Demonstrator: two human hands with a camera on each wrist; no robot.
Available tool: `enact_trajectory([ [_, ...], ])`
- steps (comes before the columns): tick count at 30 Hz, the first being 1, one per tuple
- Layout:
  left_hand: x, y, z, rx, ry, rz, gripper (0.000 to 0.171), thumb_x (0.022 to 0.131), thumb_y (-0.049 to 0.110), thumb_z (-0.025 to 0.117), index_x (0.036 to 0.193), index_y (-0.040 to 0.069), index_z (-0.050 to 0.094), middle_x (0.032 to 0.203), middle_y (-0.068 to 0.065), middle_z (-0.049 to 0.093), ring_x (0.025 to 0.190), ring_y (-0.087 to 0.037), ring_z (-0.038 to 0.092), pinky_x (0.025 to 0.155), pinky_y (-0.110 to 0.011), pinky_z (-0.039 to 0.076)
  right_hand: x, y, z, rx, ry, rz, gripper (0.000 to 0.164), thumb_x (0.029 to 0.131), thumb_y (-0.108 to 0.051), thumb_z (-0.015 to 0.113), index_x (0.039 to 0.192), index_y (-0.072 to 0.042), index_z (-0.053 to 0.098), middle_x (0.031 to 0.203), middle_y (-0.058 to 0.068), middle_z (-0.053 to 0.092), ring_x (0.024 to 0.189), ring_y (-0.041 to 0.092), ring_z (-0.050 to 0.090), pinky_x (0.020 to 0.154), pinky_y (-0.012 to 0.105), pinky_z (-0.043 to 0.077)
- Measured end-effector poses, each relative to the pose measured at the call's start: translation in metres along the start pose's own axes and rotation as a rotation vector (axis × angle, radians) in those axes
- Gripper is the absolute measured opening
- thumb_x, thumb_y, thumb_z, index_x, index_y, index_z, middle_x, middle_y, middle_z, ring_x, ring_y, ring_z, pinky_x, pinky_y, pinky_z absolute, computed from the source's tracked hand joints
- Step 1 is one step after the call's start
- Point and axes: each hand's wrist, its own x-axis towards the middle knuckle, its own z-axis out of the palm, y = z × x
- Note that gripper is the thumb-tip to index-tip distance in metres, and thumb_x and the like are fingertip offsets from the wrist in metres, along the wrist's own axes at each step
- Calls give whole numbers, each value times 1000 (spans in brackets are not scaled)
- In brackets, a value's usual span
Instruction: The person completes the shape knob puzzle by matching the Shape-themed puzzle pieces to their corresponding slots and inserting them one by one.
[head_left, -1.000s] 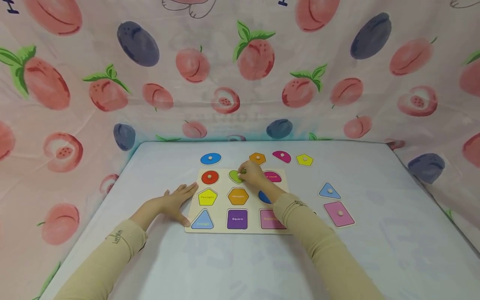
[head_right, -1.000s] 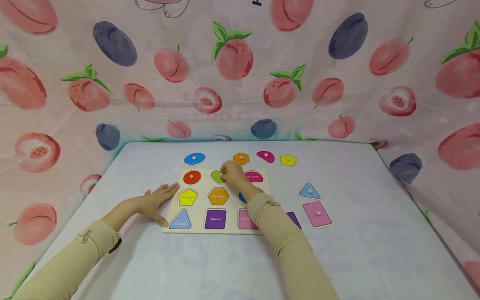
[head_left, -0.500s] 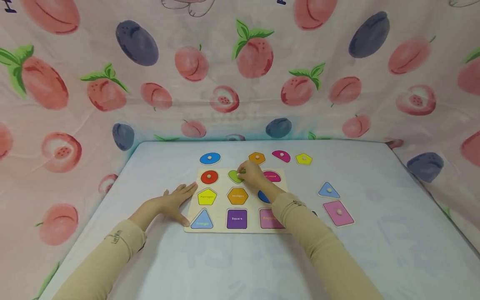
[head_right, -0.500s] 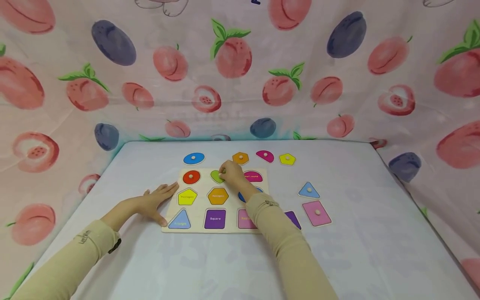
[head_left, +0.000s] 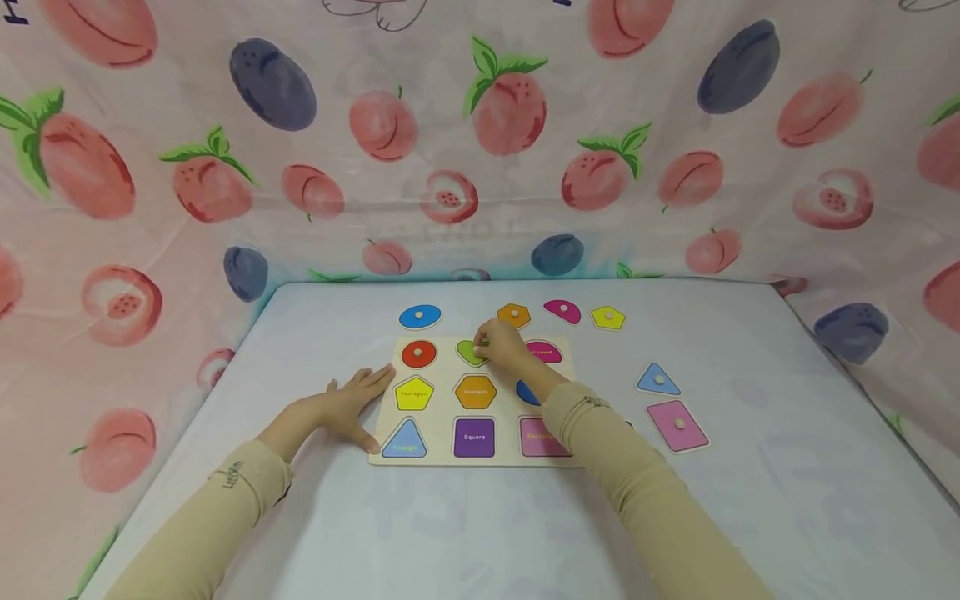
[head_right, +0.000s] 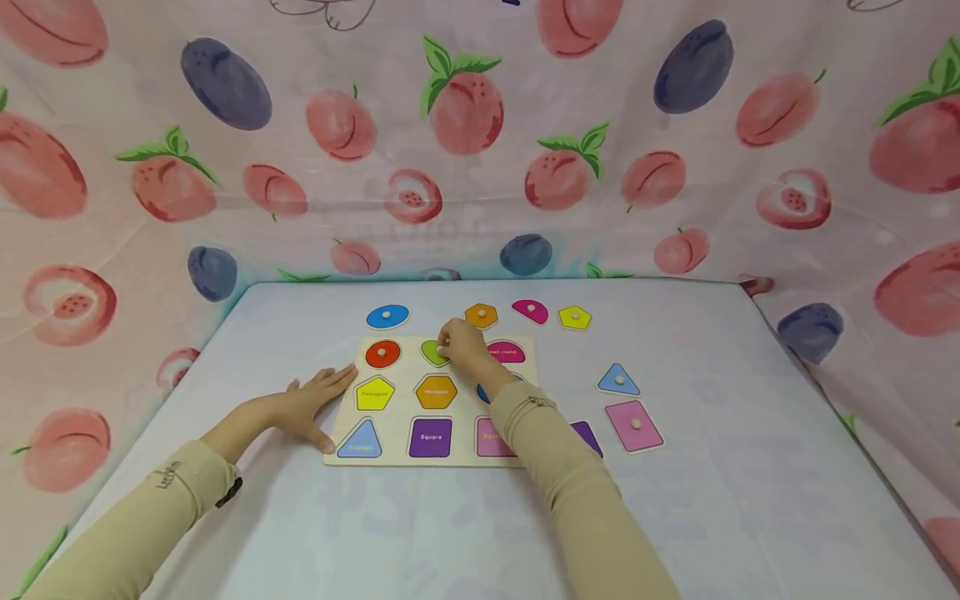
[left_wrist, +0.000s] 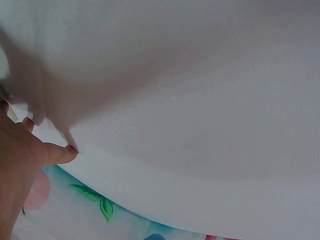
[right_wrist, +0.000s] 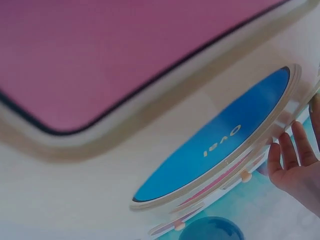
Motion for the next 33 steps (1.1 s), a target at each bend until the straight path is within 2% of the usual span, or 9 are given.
enact_trajectory([
  [8,0,2,-1,4,11,-2,122,63,45,83,152,12,8,160,-12,4,144,-43,1,104,-76,0,-1,-3,-4,-79,-28,-43,9,88,-9,65,84,-2,67,108,13,67,107,27,59,101,37,45],
  [19,3,-2,0,6,-5,11,124,62,48,83,153,13,6,160,-11,2,144,-42,0,103,-76,0,-3,0,-7,-34,-63,-33,9,89,-10,64,91,-2,67,113,14,63,112,28,56,103,38,44],
  [33,2,-1,-1,0,-10,-13,123,62,46,83,153,14,6,160,-10,2,145,-42,-2,104,-75,-1,-4,9,-20,36,-99,-96,14,88,-15,67,97,-4,68,101,10,65,92,23,52,91,36,47],
])
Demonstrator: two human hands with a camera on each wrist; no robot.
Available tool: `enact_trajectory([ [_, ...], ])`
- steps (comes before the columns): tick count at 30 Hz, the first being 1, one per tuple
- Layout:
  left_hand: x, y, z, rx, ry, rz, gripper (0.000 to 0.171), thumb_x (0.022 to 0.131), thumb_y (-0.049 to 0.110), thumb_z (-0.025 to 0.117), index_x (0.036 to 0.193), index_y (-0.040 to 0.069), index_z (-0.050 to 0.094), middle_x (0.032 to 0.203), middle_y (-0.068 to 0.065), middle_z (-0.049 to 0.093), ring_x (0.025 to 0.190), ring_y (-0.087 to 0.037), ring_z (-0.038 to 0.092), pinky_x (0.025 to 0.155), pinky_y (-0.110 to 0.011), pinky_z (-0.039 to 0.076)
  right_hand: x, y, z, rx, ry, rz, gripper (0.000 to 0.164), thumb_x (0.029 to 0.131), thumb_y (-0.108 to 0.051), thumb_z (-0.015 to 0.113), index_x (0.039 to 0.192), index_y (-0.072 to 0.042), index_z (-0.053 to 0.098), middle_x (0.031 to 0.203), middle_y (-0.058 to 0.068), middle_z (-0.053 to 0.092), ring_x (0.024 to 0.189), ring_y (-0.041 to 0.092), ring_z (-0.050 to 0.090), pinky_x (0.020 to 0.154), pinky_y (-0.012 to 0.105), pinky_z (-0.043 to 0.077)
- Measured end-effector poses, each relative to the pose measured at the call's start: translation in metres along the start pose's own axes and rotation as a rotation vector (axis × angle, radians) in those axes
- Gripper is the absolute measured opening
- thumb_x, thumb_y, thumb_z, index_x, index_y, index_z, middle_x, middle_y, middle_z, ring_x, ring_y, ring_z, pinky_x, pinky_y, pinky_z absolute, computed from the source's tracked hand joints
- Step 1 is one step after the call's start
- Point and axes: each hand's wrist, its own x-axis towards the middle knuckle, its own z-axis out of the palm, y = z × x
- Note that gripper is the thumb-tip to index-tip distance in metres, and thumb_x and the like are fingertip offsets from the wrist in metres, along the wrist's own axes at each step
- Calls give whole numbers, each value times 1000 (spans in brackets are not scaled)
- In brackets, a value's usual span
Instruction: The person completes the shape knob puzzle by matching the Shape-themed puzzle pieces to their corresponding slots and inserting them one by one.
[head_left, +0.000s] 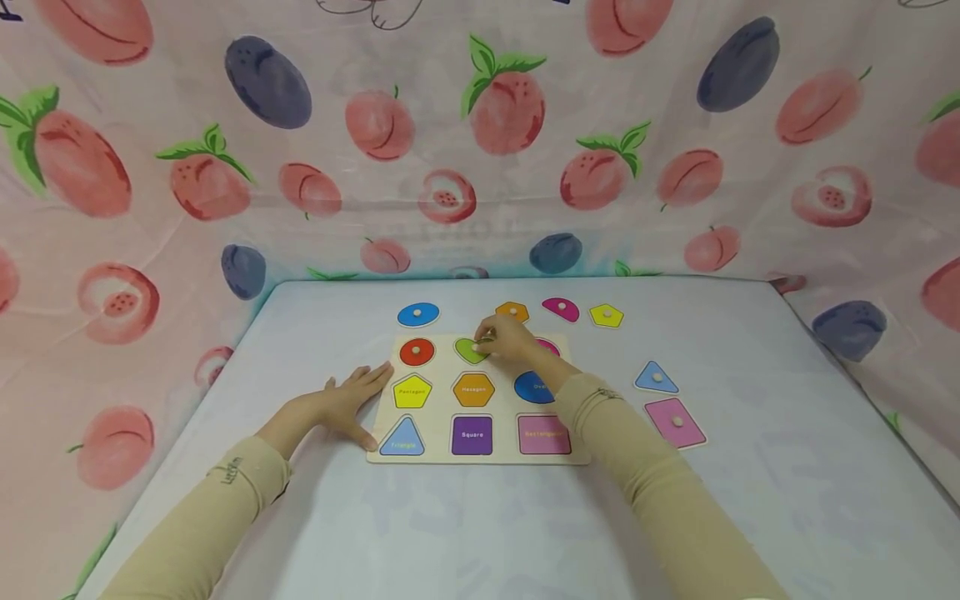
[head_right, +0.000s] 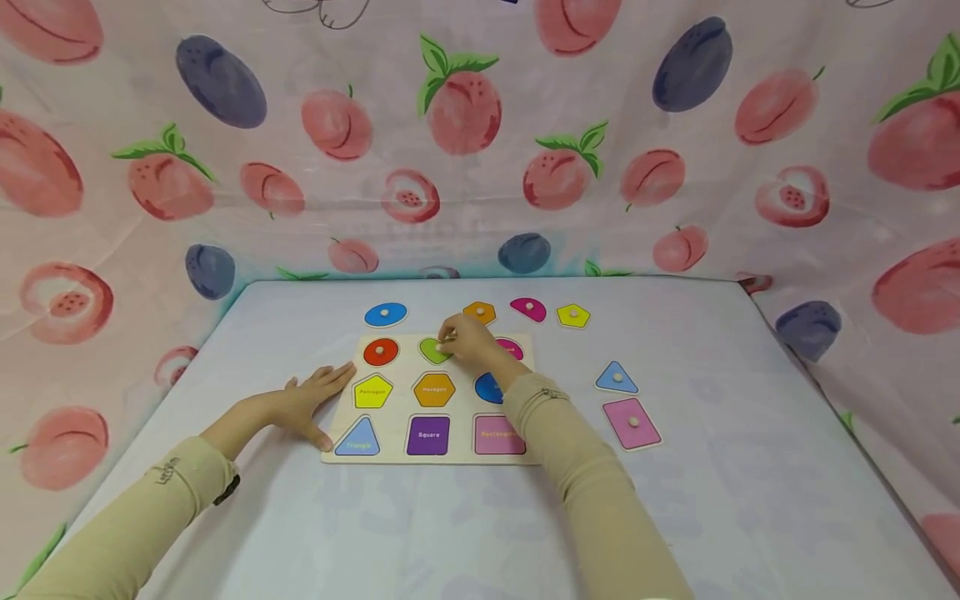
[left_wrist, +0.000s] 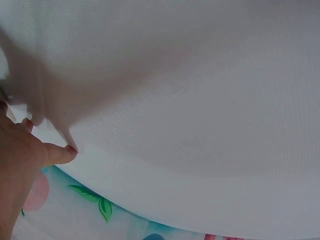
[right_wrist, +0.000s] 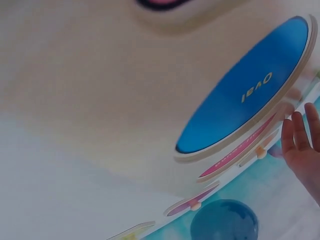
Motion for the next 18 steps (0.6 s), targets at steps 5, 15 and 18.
enact_trajectory([
  [5,-1,1,1,5,4,16,123,63,47,83,152,12,6,160,-12,2,144,-43,0,103,-76,-1,0,8,-2,12,2,-25,16,87,-17,68,97,-5,68,106,10,65,99,25,53,97,38,45],
  [15,0,1,1,8,3,15,123,63,47,82,152,12,6,160,-12,4,144,-43,0,103,-76,0,-1,20,-13,20,41,14,17,88,-13,65,102,-3,68,110,14,65,112,31,54,100,42,46],
  [18,0,1,1,5,-3,8,123,63,48,82,153,13,6,160,-12,3,144,-43,-1,103,-76,-1,-2,26,-18,23,59,17,17,89,-12,64,102,-3,67,113,14,64,112,32,55,101,42,45],
])
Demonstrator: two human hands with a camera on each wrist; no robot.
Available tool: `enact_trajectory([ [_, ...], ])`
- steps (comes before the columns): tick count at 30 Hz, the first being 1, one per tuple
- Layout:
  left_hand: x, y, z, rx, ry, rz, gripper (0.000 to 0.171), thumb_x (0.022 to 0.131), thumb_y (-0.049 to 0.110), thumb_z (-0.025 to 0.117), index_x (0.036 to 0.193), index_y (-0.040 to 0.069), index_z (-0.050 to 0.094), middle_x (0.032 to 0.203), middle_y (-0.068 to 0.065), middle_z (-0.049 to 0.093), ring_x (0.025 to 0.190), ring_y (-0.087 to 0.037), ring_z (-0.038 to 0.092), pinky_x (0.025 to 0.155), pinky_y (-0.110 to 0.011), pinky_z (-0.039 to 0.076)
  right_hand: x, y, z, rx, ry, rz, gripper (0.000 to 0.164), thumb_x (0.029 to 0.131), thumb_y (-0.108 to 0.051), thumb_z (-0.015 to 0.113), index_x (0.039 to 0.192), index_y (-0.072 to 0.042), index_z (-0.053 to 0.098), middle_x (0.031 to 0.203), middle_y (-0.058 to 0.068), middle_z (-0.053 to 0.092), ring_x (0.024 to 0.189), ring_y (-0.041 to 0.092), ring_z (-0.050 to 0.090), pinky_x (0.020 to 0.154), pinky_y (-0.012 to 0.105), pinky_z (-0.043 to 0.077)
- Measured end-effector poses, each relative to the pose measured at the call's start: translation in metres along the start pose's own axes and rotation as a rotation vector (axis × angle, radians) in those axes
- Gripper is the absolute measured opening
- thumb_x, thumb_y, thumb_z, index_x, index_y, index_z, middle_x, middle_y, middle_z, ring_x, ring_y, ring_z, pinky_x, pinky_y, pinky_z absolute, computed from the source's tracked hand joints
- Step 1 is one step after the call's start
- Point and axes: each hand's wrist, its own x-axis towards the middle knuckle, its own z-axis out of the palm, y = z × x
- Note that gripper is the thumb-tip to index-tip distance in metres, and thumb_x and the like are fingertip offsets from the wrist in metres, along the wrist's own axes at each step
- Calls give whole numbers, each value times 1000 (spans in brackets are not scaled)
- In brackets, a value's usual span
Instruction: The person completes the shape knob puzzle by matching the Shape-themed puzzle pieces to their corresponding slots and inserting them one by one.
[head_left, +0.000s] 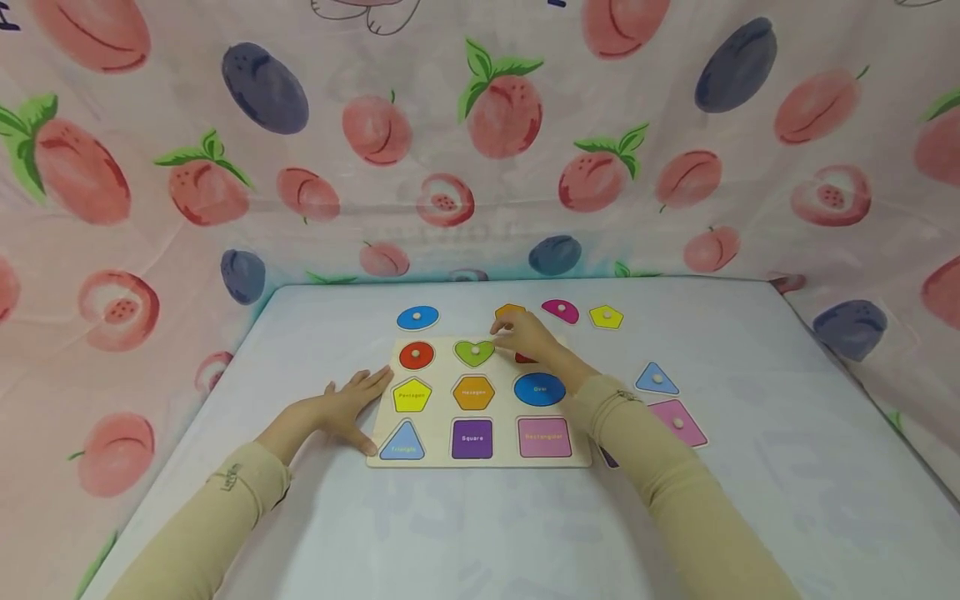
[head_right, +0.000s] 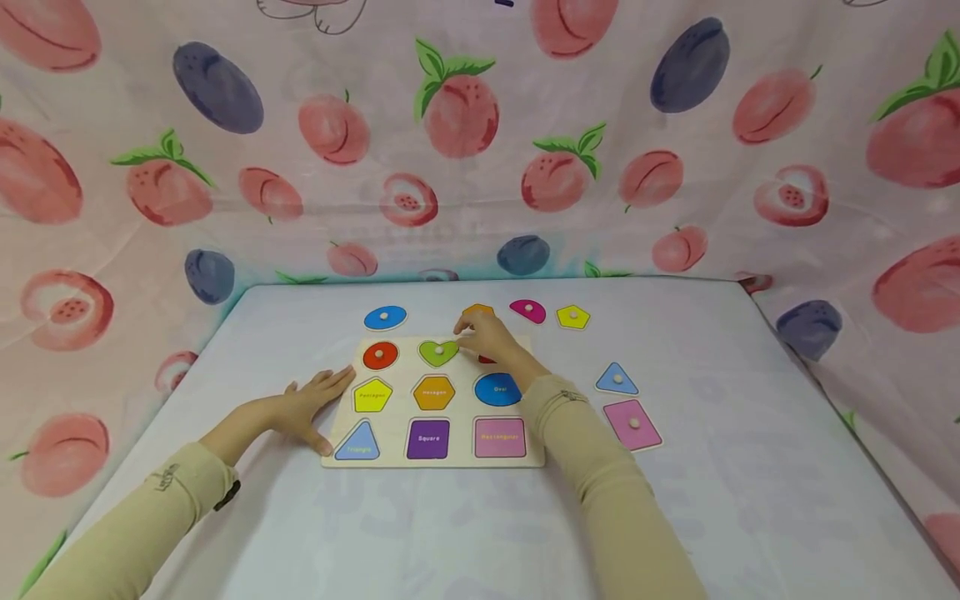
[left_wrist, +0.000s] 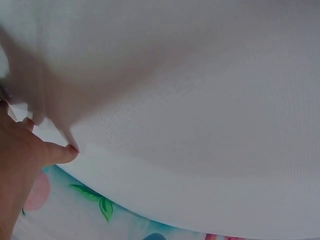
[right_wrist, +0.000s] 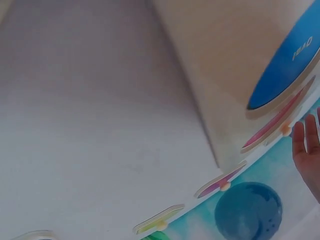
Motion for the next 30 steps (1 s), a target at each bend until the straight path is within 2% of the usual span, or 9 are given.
enact_trajectory([
  [6,-4,0,-3,-15,1,16,125,62,46,83,152,10,5,160,-14,1,143,-44,-2,102,-76,-3,-4,9,-8,15,62,7,17,89,-10,63,104,-2,66,114,16,64,111,32,56,98,42,48],
  [11,-5,-1,-5,-3,-3,13,124,63,44,84,152,10,5,160,-13,1,144,-44,-2,102,-76,-2,-7,17,-14,29,91,35,20,89,-11,64,107,-3,65,116,16,63,114,32,54,101,42,46],
  [17,-4,-1,-5,-4,-3,11,125,62,44,84,152,11,4,160,-13,0,144,-44,-3,103,-76,-2,-10,32,-24,-6,144,21,19,89,-9,63,106,0,66,113,18,64,112,35,53,100,46,45],
  [25,-2,-3,0,-7,6,18,124,62,44,84,152,10,6,160,-13,1,144,-44,-2,103,-76,-1,-8,45,-34,-12,169,109,21,92,-11,59,110,-2,64,121,18,60,118,35,51,105,45,41],
  [30,0,-3,2,-4,7,20,124,63,44,84,152,10,6,160,-13,1,144,-43,-1,103,-76,-1,-3,52,-42,-35,214,129,21,92,-10,59,110,0,63,116,19,62,114,35,52,104,45,42],
])
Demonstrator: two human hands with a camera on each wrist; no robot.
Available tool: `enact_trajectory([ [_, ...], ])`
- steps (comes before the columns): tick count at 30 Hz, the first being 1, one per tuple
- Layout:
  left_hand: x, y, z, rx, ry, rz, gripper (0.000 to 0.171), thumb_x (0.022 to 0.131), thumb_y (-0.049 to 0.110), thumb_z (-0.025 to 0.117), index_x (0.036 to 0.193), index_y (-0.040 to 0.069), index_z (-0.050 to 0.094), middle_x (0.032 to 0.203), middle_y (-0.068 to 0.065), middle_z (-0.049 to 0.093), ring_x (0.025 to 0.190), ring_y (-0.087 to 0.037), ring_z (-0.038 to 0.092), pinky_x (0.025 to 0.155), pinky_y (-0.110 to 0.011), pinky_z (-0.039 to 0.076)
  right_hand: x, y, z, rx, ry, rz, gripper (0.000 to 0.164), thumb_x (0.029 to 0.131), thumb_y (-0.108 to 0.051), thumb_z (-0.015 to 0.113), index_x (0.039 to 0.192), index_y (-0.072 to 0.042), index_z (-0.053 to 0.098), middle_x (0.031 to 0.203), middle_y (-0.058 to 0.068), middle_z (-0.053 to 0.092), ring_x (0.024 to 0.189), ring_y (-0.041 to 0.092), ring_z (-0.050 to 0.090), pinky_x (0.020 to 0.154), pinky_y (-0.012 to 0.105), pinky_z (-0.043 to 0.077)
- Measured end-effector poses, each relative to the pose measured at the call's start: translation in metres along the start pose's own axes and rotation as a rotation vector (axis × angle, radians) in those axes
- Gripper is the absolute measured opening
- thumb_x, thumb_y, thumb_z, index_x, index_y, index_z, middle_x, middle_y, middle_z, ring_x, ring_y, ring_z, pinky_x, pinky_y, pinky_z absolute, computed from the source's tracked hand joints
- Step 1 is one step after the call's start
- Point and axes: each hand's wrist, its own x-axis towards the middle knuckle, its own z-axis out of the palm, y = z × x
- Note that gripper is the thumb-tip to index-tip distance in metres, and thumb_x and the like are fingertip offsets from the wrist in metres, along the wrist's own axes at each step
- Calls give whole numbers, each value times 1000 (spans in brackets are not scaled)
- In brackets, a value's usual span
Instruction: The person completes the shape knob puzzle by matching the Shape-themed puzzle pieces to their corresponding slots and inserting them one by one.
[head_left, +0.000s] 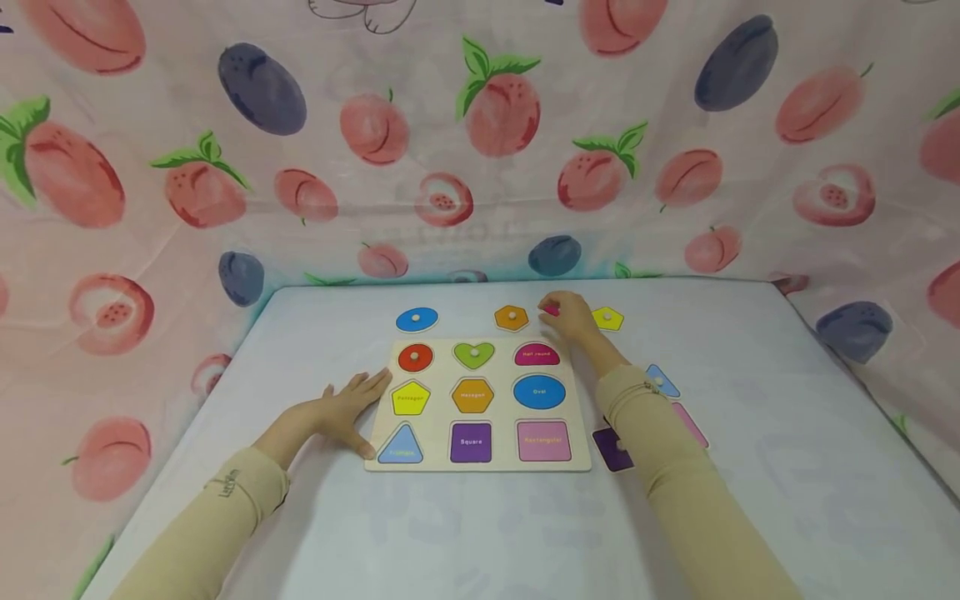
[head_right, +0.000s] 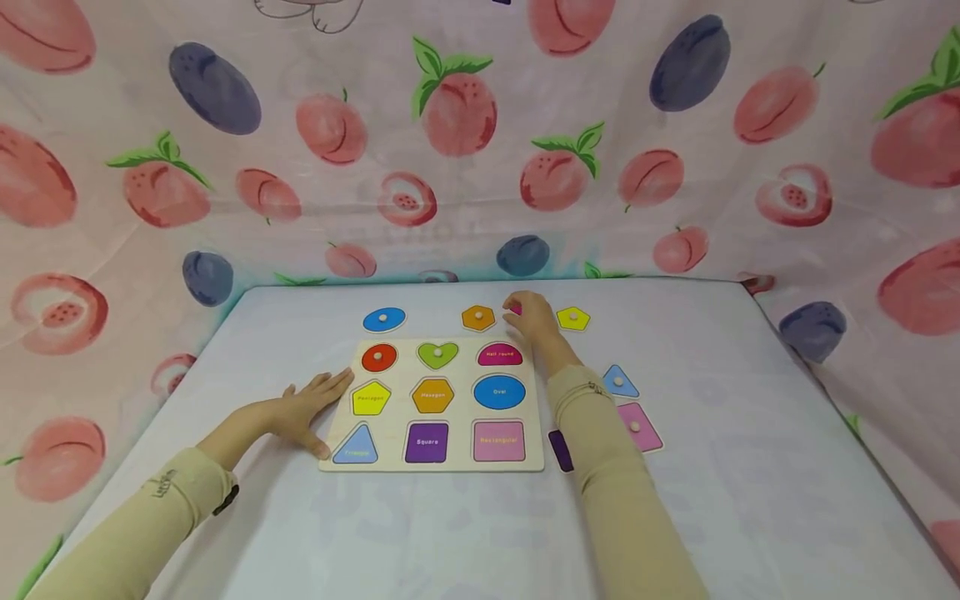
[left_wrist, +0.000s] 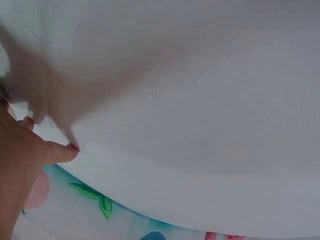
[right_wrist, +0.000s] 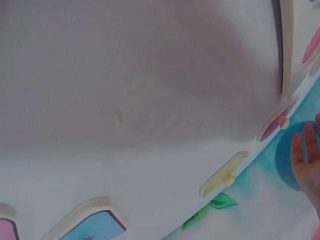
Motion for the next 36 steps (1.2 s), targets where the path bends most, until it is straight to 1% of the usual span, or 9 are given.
enact_trajectory([
  [6,-2,0,-3,-12,7,10,124,63,43,84,152,10,5,160,-13,0,144,-44,-3,103,-76,-3,11,5,-4,78,59,36,20,91,-8,61,108,3,63,111,22,63,107,35,53,100,45,44],
  [11,-1,-1,-5,-14,8,6,124,62,44,84,152,11,5,160,-13,-1,144,-44,-4,103,-76,-4,17,6,-8,71,90,60,25,91,-9,61,112,4,62,118,24,60,115,38,50,103,46,42],
  [21,1,1,-2,-15,0,3,123,63,43,84,152,11,5,160,-12,1,144,-43,-3,103,-76,-3,16,18,-7,37,43,128,28,92,-10,58,117,3,60,127,23,53,121,39,45,106,46,40],
  [27,1,3,-1,1,-1,2,124,63,43,84,152,11,5,160,-12,1,144,-43,-2,103,-76,-1,15,34,-11,80,46,148,30,90,-13,63,113,5,61,121,25,56,115,40,49,98,47,46],
  [30,1,2,-1,5,0,3,124,63,43,84,152,11,5,160,-12,2,144,-43,-1,103,-76,0,24,50,-9,93,30,132,28,87,-14,66,108,5,64,115,24,61,110,38,54,94,46,48],
  [31,1,2,-1,4,1,0,124,62,43,84,152,11,5,160,-12,2,144,-43,-1,103,-76,0,35,66,-3,98,50,99,27,85,-18,70,103,2,67,109,21,65,104,35,57,88,41,51],
  [32,1,2,-1,4,2,-4,124,62,43,84,152,11,5,160,-12,2,144,-43,-1,103,-76,0,44,77,2,99,40,105,28,85,-21,70,103,0,68,109,19,65,105,33,58,89,41,51],
  [34,1,1,-1,0,2,-10,124,62,44,84,152,12,5,160,-13,2,144,-43,-1,103,-76,-1,71,117,19,103,70,57,29,80,-31,75,96,-8,70,101,11,68,96,27,59,79,32,53],
  [36,1,0,-1,-2,0,-10,124,62,44,84,152,12,5,160,-12,2,144,-43,-2,103,-76,-1,78,130,25,98,71,50,26,80,-31,75,96,-10,71,100,8,69,95,24,60,79,30,53],
])
